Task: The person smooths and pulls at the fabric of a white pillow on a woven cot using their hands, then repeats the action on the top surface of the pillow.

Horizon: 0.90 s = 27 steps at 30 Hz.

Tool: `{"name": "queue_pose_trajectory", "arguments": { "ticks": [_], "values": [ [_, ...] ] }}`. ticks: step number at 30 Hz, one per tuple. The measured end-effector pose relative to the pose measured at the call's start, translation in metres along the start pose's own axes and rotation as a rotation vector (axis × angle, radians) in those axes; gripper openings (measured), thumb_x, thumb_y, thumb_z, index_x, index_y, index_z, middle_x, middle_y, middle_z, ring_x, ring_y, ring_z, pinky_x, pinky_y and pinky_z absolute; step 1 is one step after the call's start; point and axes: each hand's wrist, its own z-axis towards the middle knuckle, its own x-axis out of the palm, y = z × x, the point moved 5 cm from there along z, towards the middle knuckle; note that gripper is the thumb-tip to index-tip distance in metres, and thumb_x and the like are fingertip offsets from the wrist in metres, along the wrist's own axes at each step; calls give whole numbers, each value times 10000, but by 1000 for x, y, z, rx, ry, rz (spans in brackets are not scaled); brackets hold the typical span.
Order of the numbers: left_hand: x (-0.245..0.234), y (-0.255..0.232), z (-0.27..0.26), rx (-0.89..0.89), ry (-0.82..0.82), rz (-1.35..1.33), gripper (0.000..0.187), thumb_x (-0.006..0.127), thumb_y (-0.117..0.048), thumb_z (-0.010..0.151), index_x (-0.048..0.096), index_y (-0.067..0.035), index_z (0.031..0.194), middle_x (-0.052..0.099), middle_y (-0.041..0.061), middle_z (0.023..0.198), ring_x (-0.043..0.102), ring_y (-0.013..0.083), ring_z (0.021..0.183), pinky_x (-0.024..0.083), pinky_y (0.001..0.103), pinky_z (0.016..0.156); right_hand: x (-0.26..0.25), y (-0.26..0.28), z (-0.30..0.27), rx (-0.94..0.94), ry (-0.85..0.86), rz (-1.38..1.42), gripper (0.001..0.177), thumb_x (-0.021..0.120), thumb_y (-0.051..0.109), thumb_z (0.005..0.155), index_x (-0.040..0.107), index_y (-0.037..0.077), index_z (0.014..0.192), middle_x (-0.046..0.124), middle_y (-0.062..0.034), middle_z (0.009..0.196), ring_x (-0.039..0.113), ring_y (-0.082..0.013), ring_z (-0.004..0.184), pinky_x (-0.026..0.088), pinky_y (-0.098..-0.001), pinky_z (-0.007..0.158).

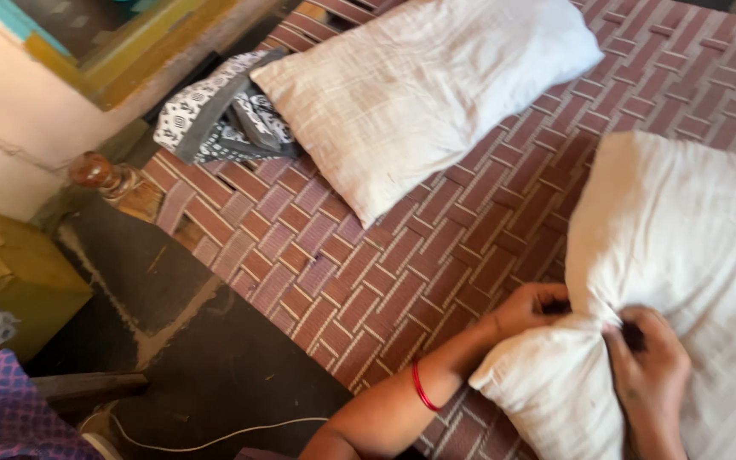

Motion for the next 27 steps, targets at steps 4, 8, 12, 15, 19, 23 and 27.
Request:
{"name": "queue_pose_trajectory", "arguments": {
  "ticks": [4,8,12,15,19,23,27],
  "values": [
    [13,-9,3,112,27,4,443,737,-156,978,613,6,1372,649,71,1346,598,184,1273,463,356,1137,6,-8,4,18,161,163,104,713,45,965,628,10,1014,507,-22,853,447,-105,792,388,-246,703],
    [14,-17,-2,276,-135,310,361,713,-96,981,641,11,1318,612,82,1249,585,195,1216,459,350,1087,9,-1,6,18,176,176,97,695,51,976,608,10,986,481,-14,840,417,-102,793,379,-244,709],
    [21,-18,-1,277,-247,214,266,656,-71,1007,616,-9,1262,598,68,1196,606,173,1174,467,321,1064,13,11,8,85,277,447,37,616,35,997,619,1,1011,571,19,897,496,-74,866,418,-219,783],
    [25,-26,-6,255,-307,245,288,670,-52,978,628,1,1258,585,54,1152,615,175,1119,491,330,1009,13,11,8,179,314,577,65,598,48,1013,637,-4,1016,603,20,927,517,-67,894,433,-217,810],
    [31,-54,-4,256,-294,230,313,694,-71,973,615,-4,1268,653,67,1178,637,164,1118,509,322,1023,11,17,12,140,239,646,62,655,65,1007,634,7,1014,617,11,936,539,-59,891,454,-217,816],
    [33,-87,-8,37,-92,9,427,767,-121,946,630,14,1328,696,96,1252,654,163,1147,527,333,1028,-10,40,10,32,-102,-27,165,748,96,930,652,-22,993,641,-89,919,576,-151,757,468,-263,720],
    [38,-86,-10,28,-71,8,429,766,-128,951,631,11,1333,699,74,1228,662,141,1097,540,331,989,-12,54,11,-101,-119,40,181,760,94,922,643,-27,987,638,-118,911,599,-189,777,488,-291,728]
  ]
}}
